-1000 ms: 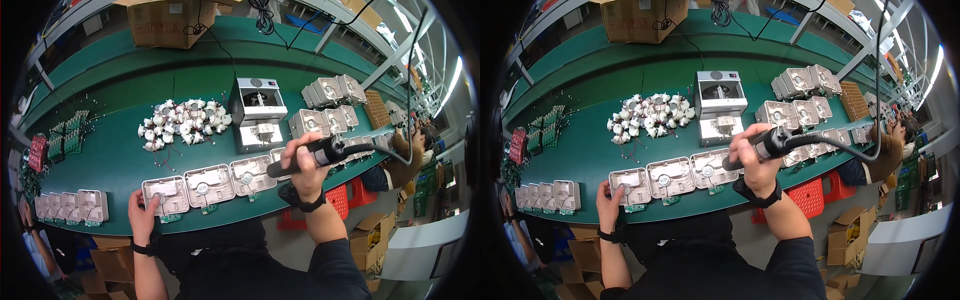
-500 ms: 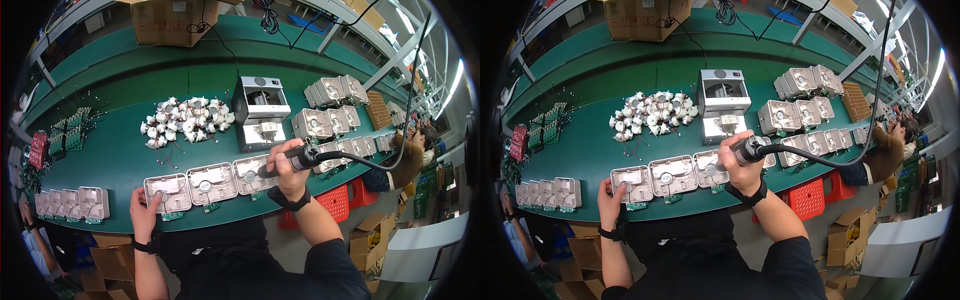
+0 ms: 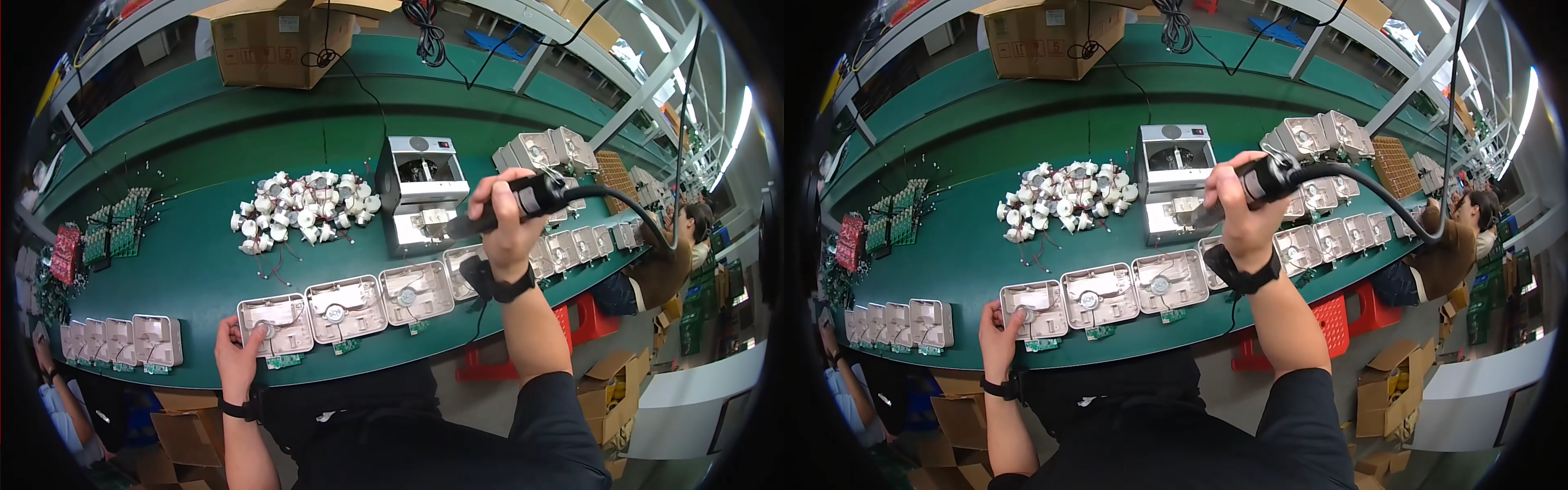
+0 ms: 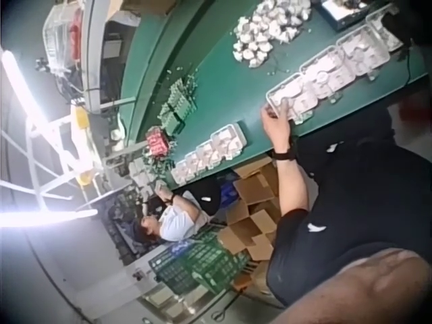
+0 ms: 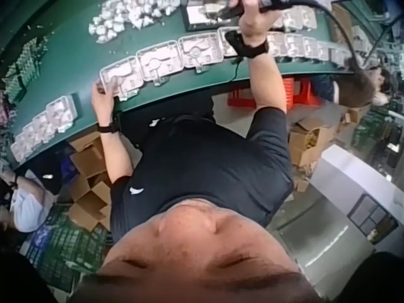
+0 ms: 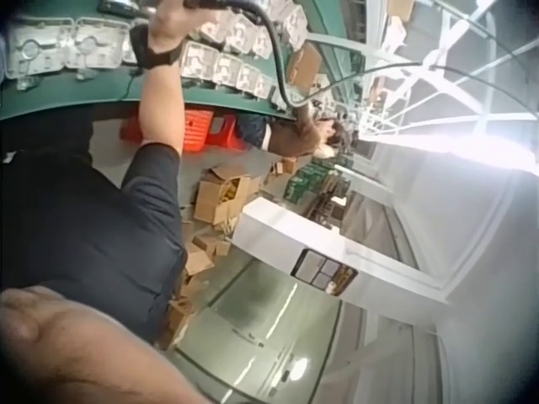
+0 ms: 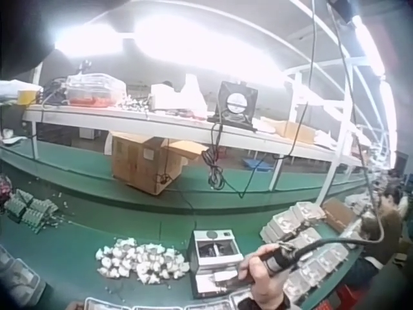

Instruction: The person picks up a motor from a pile, fits it into a plastic housing, and secures it with a power screwdriver. After repeating this for several units, the person moves the completed housings to a stack on the workbench.

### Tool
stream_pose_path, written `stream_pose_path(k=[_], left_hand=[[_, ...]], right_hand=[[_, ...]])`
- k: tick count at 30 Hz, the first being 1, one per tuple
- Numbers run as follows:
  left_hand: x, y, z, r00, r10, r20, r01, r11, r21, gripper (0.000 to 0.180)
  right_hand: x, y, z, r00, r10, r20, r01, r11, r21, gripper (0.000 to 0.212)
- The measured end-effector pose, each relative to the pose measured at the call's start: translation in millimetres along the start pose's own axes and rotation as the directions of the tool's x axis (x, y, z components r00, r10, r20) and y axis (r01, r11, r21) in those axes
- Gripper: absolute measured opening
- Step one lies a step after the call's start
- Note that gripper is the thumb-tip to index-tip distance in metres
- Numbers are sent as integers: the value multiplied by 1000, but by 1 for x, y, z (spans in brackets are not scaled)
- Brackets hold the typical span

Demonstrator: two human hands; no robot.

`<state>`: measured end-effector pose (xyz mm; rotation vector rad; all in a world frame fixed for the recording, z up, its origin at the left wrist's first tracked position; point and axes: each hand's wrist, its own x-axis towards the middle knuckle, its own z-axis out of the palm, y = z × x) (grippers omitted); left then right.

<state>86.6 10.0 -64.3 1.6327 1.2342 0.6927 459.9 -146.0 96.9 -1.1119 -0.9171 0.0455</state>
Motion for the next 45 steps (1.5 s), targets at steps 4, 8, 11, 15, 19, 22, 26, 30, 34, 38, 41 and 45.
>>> stream_pose_path(k=[4, 8, 11, 15, 19, 22, 26, 30, 34, 38, 41, 45], left_hand=[[-2, 2, 0, 1000, -19, -2, 19, 999, 29, 40], [-2, -5, -1, 1000, -9, -7, 10, 999, 31, 42], [-1, -8, -4, 1000, -9, 6, 9, 1000, 11, 42], [0, -2, -1, 1000, 9, 6, -9, 1000, -22, 42], [-2, 3, -1, 1000, -5, 8, 5, 1000, -21, 41], [-4, 4, 0, 1000, -5, -14, 5, 1000, -15, 41], [-6, 4, 1, 1000, -18, -15, 18, 999, -30, 41], [-2, -2, 3, 1000, 0, -14, -1, 1000, -22, 41], [11, -2, 3, 1000, -5, -13, 4, 999, -41, 41], [8, 4, -14, 999, 27, -37, -28, 999, -25, 40], [-6, -1, -17, 1000, 9, -4, -8, 999, 49, 43], [-4, -16, 11, 998, 47, 38, -49, 996, 76, 47]], right_hand=[[4, 0, 1, 999, 44, 14, -43, 998, -46, 14], [-11, -21, 7, 995, 93, 48, -90, 995, -51, 15], [-38, -44, 15, 987, 145, 67, -146, 989, 7, 18], [-67, -48, 27, 969, 213, 129, -228, 966, 118, 22], [-82, -22, 32, 948, 238, 210, -264, 958, 110, 23], [-87, -7, 31, 944, 275, 183, -292, 954, 71, 18], [-91, 3, 27, 954, 243, 178, -256, 965, 53, 18], [-93, 6, 26, 935, 269, 231, -274, 962, -13, 24], [-88, 11, 34, 936, 269, 229, -274, 962, -11, 23], [-88, 17, 49, 960, 197, 199, -208, 977, 39, 21], [-97, 13, 46, 949, 274, 155, -284, 958, 48, 19], [-108, 12, 20, 952, 292, 96, -299, 952, 60, 21]])
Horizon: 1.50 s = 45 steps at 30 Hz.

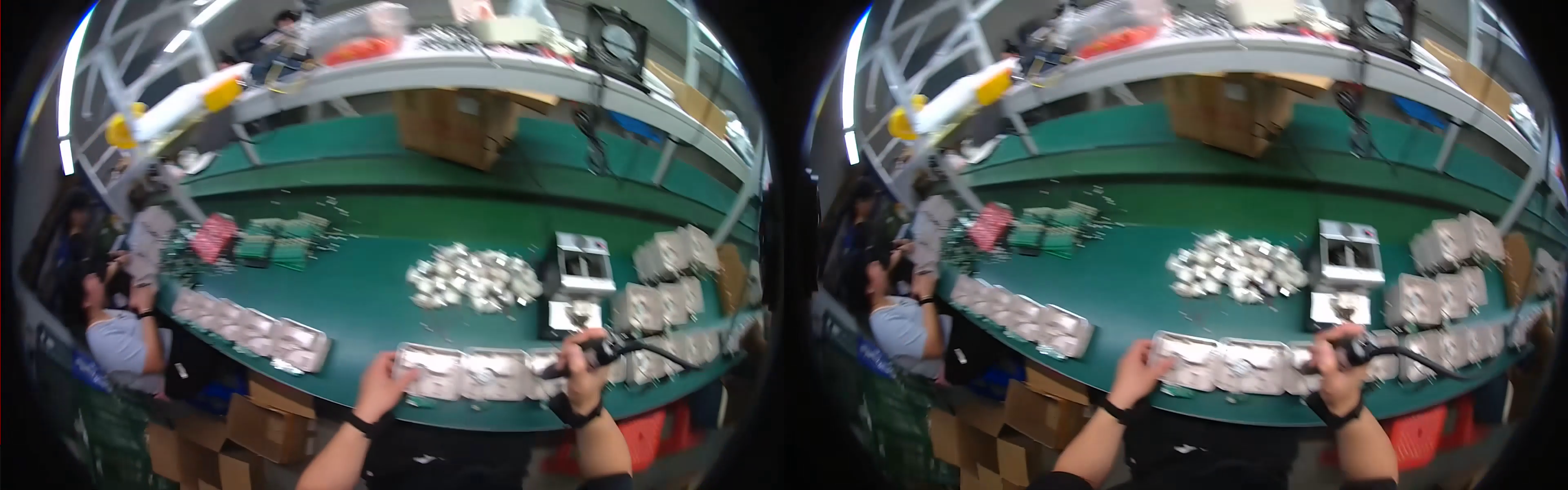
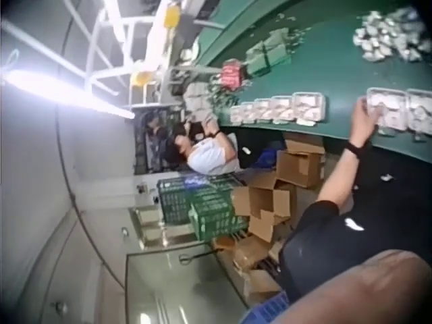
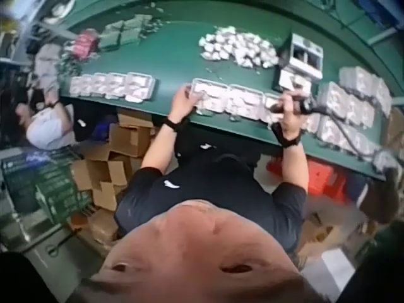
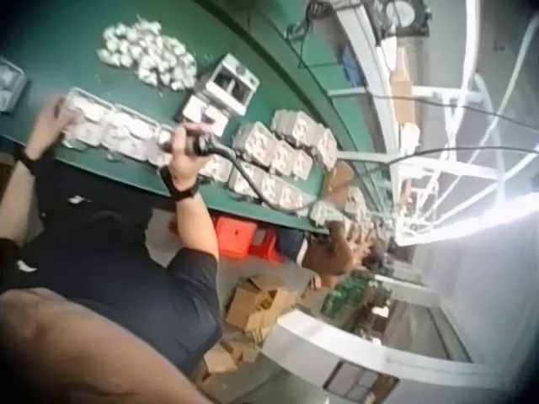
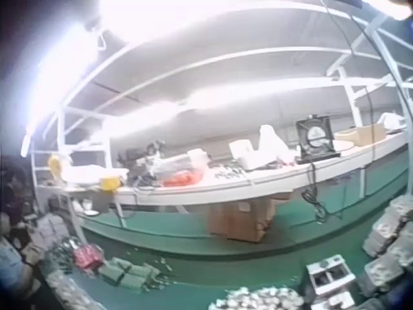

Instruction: The person picks up a motor from a pile, fits it into a plastic housing, and secures it with a power screwdriver. After repeating this for several units, the person moves the completed housings to a stack on the workbench.

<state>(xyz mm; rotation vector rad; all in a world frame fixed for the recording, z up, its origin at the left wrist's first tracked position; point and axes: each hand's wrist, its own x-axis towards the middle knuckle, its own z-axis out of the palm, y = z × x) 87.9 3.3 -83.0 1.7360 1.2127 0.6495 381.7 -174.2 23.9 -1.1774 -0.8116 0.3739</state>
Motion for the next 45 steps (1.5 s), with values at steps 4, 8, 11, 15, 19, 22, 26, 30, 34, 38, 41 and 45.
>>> stream_pose_path(k=[4, 8, 11, 15, 19, 22, 26, 30, 34, 38, 41, 45], left_hand=[[-15, 20, 9, 998, -56, 28, 55, 998, 28, 55], [-11, 28, 16, 993, -89, 77, 88, 996, 18, 50], [2, 14, 22, 996, -29, 87, 30, 1000, -6, 50], [4, 15, 2, 997, -49, 59, 50, 999, -20, 46], [5, 14, 0, 999, 5, 53, 4, 988, -157, 44], [9, 18, 7, 999, -28, 33, 31, 995, -90, 45], [2, 23, 11, 998, -47, 40, 49, 997, -67, 45], [1, 25, 14, 999, -19, 26, 22, 994, -110, 45], [-2, 25, 9, 999, -47, 16, 48, 998, -38, 45], [0, 34, 3, 997, -66, 41, 68, 997, -37, 43], [4, 31, 4, 994, -85, 64, 88, 995, -48, 46], [-3, 37, 1, 994, 70, -84, -70, 998, 8, 49]], right_hand=[[3, -16, -18, 998, 54, 13, -54, 998, 29, 27], [13, -17, -22, 1000, 4, 19, -3, 1000, -17, 20], [14, -16, -28, 999, 17, 30, -16, 999, -31, 19], [38, -33, -12, 995, -100, 2, 100, 991, 84, 17], [73, -60, -19, 961, -257, -101, 261, 965, 34, 17], [90, -63, -28, 948, -299, -107, 297, 954, -39, 17], [108, -51, -30, 962, -266, -62, 255, 956, -147, 14], [116, -45, -33, 974, -223, -33, 211, 952, -222, 12], [106, -55, -22, 986, -163, -35, 155, 973, -170, 14], [71, -65, -4, 991, -131, -12, 131, 991, 12, 19], [46, -63, 11, 996, -80, 49, 72, 988, 136, 24], [27, -58, 26, 985, 7, 170, -37, 984, 172, 29]])
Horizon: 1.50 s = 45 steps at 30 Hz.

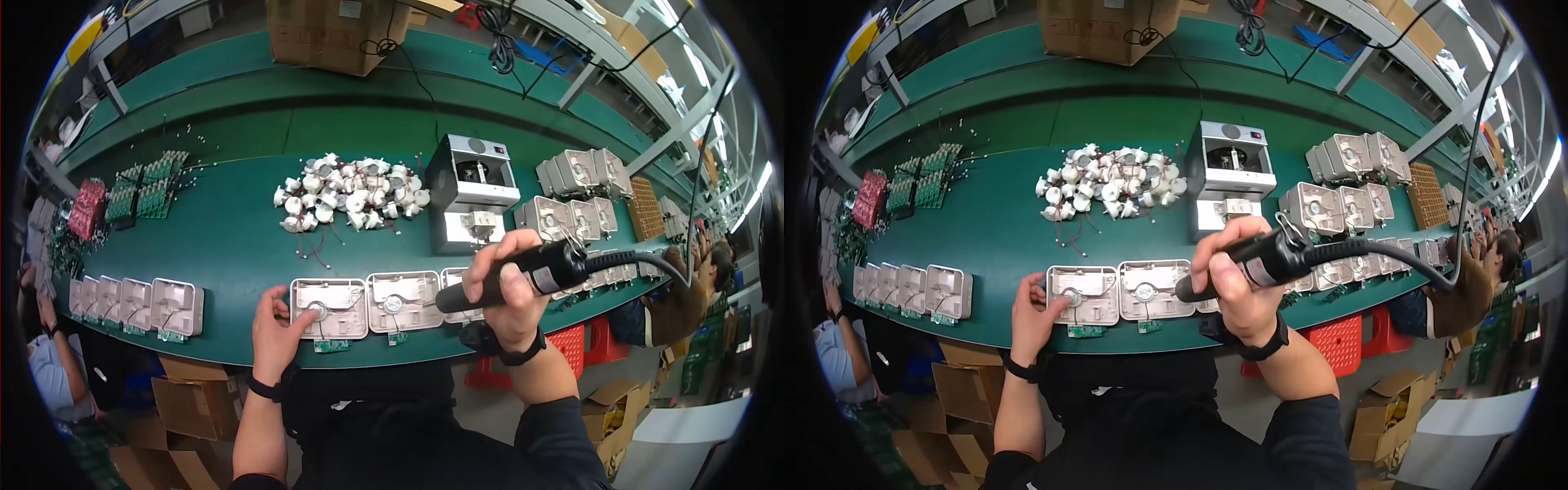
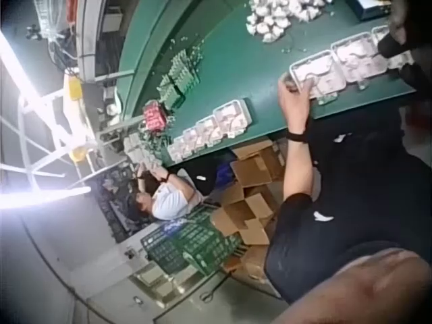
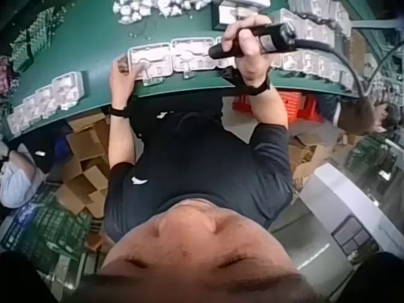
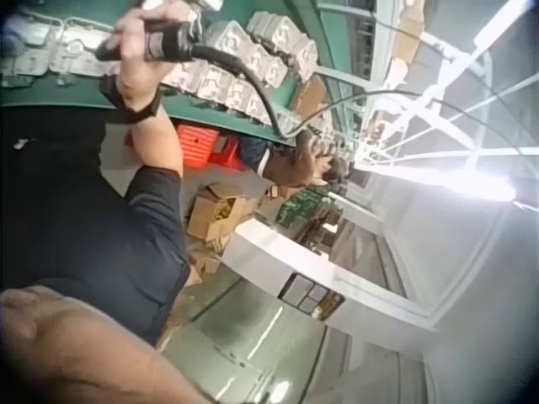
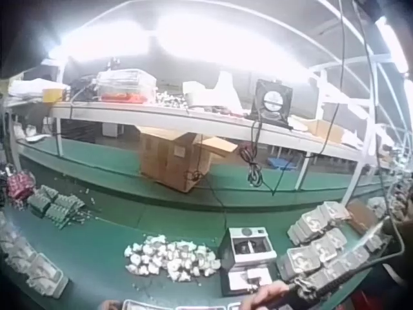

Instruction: The person picks up a motor from a pile, fits it into a plastic housing, and secures it with a power screwdriver. After repeating this for several units, the person moves the completed housings to a stack on the workbench.

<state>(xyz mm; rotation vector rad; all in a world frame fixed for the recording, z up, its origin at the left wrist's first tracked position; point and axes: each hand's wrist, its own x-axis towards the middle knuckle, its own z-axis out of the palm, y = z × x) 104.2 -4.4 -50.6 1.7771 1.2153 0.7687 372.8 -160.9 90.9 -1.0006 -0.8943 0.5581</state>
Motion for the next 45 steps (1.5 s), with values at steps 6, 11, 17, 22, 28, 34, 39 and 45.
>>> stream_pose_path(k=[6, 11, 17, 22, 28, 34, 39, 45], left_hand=[[-32, 64, 1, 864, 492, 109, -490, 871, -43, 46], [-42, 82, 41, 855, 471, 216, -428, 878, -216, 32], [-41, 80, 53, 831, 506, 231, -455, 857, -243, 18], [-41, 82, 54, 830, 506, 236, -458, 859, -229, 15], [-41, 83, 52, 843, 469, 264, -398, 873, -282, 13], [-43, 86, 42, 859, 465, 214, -406, 874, -268, 27], [-24, 72, 29, 927, 373, 35, -375, 923, 90, 35], [-29, 70, 41, 683, 619, 388, -702, 702, 118, 38]], right_hand=[[-13, -15, 26, 1000, -14, 16, 11, 987, 163, 35], [-19, -29, 37, 999, -5, 34, 0, 987, 161, 41], [-22, -37, 37, 999, 10, 49, -18, 987, 159, 41], [-23, -40, 38, 998, 26, 55, -33, 990, 137, 43], [-23, -37, 36, 997, 49, 62, -58, 988, 145, 44], [-28, -28, 35, 993, 49, 110, -63, 991, 120, 42], [-30, 11, 23, 998, 11, 69, -12, 1000, 7, 40], [-26, 38, 17, 994, 25, 107, -20, 999, -45, 38]])
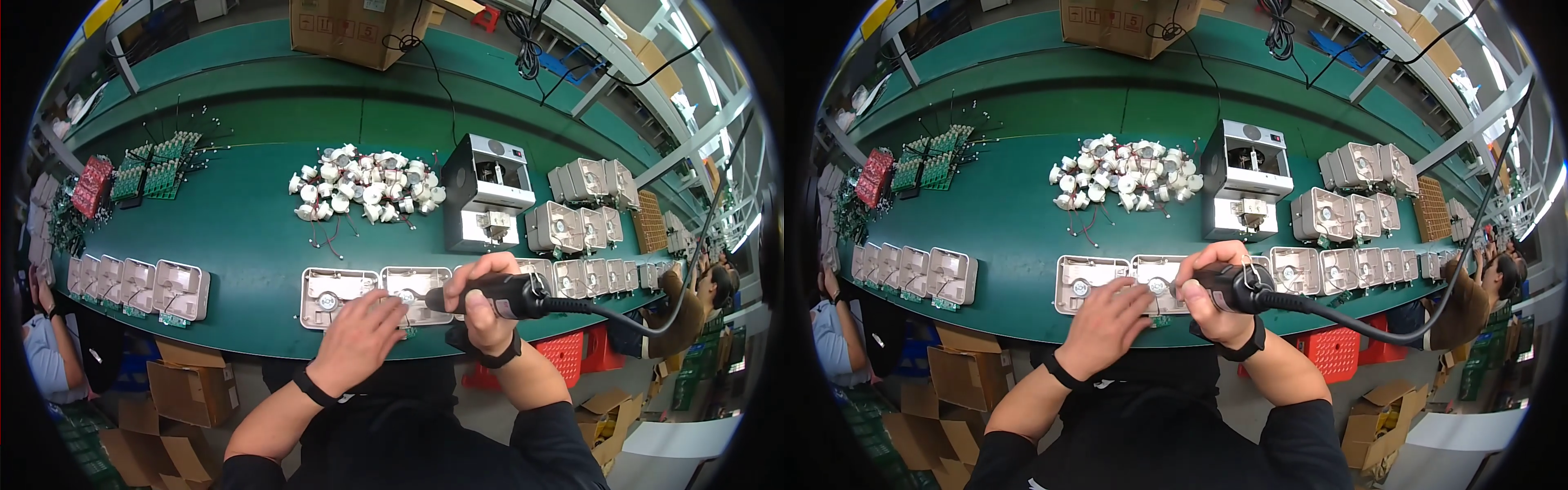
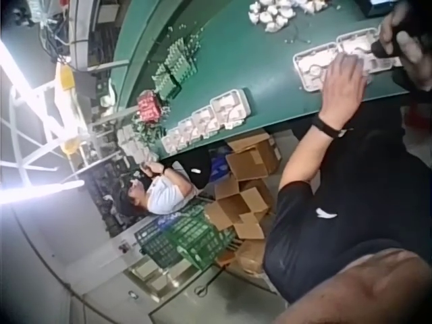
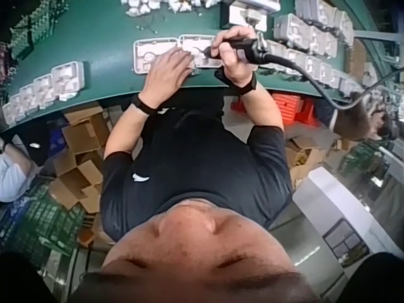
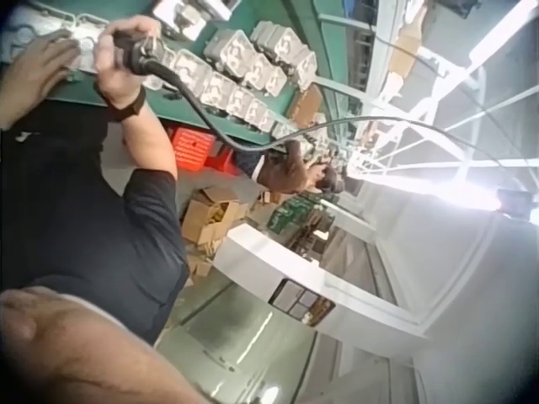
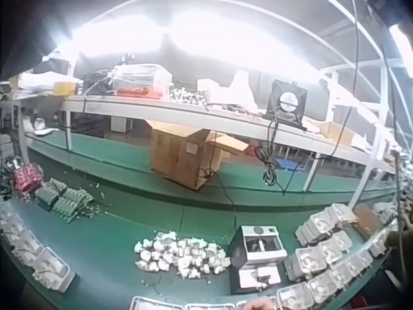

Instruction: The person picks up a motor from a pile, fits it into a plastic housing, and secures it with a power screwdriver. After repeating this for several units, the person moves the completed housings to a stack on the workbench.

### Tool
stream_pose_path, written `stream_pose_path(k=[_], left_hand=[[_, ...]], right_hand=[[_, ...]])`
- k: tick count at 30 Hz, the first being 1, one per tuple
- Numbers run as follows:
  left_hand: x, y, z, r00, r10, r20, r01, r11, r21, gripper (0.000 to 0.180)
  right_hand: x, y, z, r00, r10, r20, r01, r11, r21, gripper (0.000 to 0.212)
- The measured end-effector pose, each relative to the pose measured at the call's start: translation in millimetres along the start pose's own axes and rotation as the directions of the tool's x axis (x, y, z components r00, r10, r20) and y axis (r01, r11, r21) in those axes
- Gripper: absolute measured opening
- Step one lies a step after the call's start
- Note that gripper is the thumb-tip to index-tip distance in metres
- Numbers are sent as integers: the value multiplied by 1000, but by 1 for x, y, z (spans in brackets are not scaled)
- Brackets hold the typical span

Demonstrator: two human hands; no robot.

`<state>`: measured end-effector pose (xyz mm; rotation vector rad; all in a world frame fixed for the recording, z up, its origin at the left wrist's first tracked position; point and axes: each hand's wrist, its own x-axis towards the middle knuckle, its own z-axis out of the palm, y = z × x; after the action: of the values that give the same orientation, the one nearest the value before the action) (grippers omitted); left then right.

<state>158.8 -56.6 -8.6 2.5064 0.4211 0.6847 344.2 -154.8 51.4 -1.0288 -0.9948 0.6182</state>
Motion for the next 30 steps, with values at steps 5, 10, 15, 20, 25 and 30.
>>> stream_pose_path(k=[5, 10, 15, 20, 25, 30], left_hand=[[1, 0, 11, 985, 94, 142, -108, 989, 98, 43], [1, 1, 16, 981, 75, 178, -96, 990, 108, 44], [6, -1, 17, 975, 106, 194, -121, 990, 67, 43], [4, 1, 14, 974, 80, 212, -93, 994, 54, 42], [7, 0, 4, 992, 31, 126, -36, 999, 37, 43], [-2, -14, -23, 980, -171, -106, 170, 985, -20, 43]], right_hand=[[1, 12, 0, 1000, 25, 18, -25, 999, -40, 35], [0, 24, -5, 997, 10, 73, -2, 994, -109, 35], [1, 27, -4, 999, 25, 27, -23, 997, -77, 34], [4, 9, -7, 999, 18, -41, -23, 994, -111, 31], [38, -30, -47, 930, -297, -215, 246, 940, -235, 22], [81, -45, -86, 886, -364, -288, 256, 900, -352, 15]])
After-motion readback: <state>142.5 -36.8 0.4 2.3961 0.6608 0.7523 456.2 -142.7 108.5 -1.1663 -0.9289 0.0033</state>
